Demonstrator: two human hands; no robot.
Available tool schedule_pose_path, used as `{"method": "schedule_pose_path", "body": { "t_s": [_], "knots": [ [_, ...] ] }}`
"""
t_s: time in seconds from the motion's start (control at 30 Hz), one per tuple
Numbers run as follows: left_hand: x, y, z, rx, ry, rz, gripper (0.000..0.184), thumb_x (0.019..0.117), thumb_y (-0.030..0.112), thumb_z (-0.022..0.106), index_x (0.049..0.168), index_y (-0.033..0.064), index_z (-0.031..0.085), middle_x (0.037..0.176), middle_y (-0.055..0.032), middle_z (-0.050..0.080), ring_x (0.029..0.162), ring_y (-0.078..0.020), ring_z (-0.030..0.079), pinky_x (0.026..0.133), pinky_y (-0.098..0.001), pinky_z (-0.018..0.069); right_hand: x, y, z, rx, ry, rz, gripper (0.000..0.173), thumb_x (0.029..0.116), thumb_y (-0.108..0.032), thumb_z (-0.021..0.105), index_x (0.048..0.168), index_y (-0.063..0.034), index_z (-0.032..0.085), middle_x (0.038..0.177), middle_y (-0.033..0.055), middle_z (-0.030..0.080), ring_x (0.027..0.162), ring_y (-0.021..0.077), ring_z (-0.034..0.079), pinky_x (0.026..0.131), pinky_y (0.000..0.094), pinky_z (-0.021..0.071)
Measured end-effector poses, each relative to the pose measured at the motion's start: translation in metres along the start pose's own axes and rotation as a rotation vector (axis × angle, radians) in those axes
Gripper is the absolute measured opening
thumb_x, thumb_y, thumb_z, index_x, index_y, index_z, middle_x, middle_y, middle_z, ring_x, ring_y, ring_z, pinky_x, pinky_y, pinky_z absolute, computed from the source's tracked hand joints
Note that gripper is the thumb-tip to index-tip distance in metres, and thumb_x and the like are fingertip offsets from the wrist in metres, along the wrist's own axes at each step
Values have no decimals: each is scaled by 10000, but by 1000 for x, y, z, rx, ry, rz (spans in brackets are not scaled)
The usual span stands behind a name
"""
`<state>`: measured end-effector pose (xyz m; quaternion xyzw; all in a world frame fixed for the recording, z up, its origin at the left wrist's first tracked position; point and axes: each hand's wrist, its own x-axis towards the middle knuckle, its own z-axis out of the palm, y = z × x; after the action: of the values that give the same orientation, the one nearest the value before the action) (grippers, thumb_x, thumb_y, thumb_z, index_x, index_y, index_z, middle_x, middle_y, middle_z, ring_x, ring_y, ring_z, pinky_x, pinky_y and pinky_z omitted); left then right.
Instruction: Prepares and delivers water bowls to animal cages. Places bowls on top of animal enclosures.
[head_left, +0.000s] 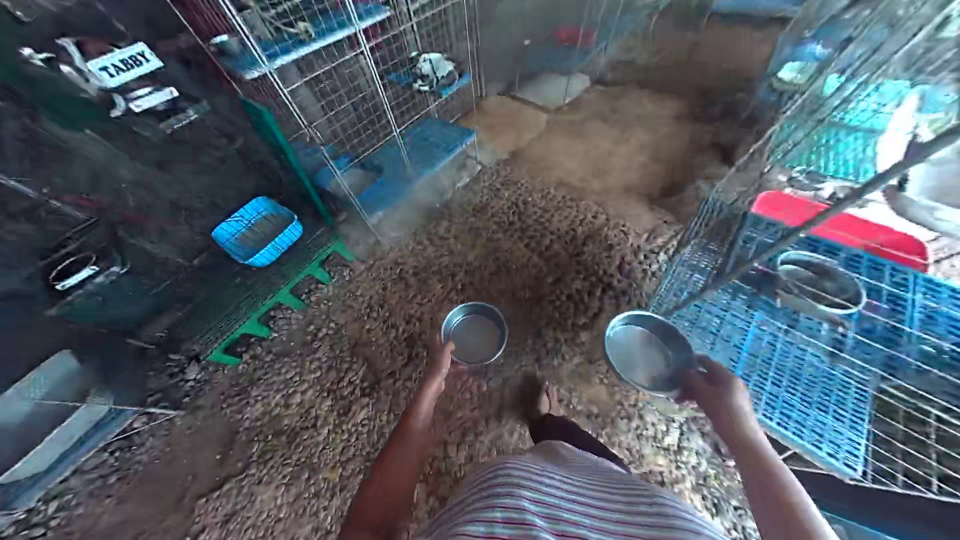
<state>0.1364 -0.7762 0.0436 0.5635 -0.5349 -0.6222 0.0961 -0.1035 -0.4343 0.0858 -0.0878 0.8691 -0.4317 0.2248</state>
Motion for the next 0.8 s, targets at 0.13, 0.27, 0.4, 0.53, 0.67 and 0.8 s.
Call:
{"method": "schedule_pose_path", "body": {
  "t_s": [0.13, 0.27, 0.4, 0.53, 0.67, 0.8],
  "knots": [
    [57, 31, -6, -34, 127, 15, 528, 1078, 112, 393, 1589, 67, 269, 1353, -311, 511, 984, -368, 637, 774, -483, 564, 89, -33, 25, 1, -72, -13, 392, 1019, -20, 506, 1394, 98, 507, 938, 256, 687, 670, 253, 679, 656, 442, 588],
    [108, 69, -1, -24, 273, 23, 513, 1085, 125, 395, 1580, 30, 299, 1409, -330, 487, 1103, -414, 603, 862, -530, 534, 181, -67, 41, -7, -130, -27, 379, 1029, -26, 510, 1391, 87, 523, 965, 265, 689, 721, 288, 694, 689, 474, 591],
    [160, 107, 6, -124, 384, 40, 516, 1093, 135, 377, 1585, 19, 272, 1432, -341, 461, 1105, -428, 602, 851, -544, 539, 268, -106, 54, 8, -169, -33, 388, 1032, -23, 500, 1400, 102, 502, 961, 277, 683, 692, 275, 691, 649, 450, 592],
    [223, 135, 14, -204, 437, 40, 507, 1090, 148, 363, 1578, 35, 291, 1390, -319, 498, 1043, -393, 621, 807, -525, 550, 349, -140, 60, -12, -166, -61, 381, 1019, -19, 509, 1380, 103, 521, 999, 286, 680, 725, 292, 697, 670, 468, 595],
    [287, 190, 29, -193, 459, 47, 466, 1096, 142, 360, 1549, 35, 347, 1332, -310, 542, 977, -373, 652, 754, -498, 571, 429, -174, 66, -7, -103, -64, 370, 1026, -21, 508, 1371, 109, 527, 983, 286, 681, 718, 294, 695, 678, 473, 595],
    [363, 246, 47, -173, 449, 43, 467, 1098, 128, 365, 1557, 48, 347, 1347, -315, 529, 963, -372, 648, 741, -493, 566, 507, -197, 73, 43, -12, -39, 390, 1026, -24, 511, 1393, 109, 500, 990, 292, 673, 697, 263, 685, 658, 442, 593]
  ]
}}
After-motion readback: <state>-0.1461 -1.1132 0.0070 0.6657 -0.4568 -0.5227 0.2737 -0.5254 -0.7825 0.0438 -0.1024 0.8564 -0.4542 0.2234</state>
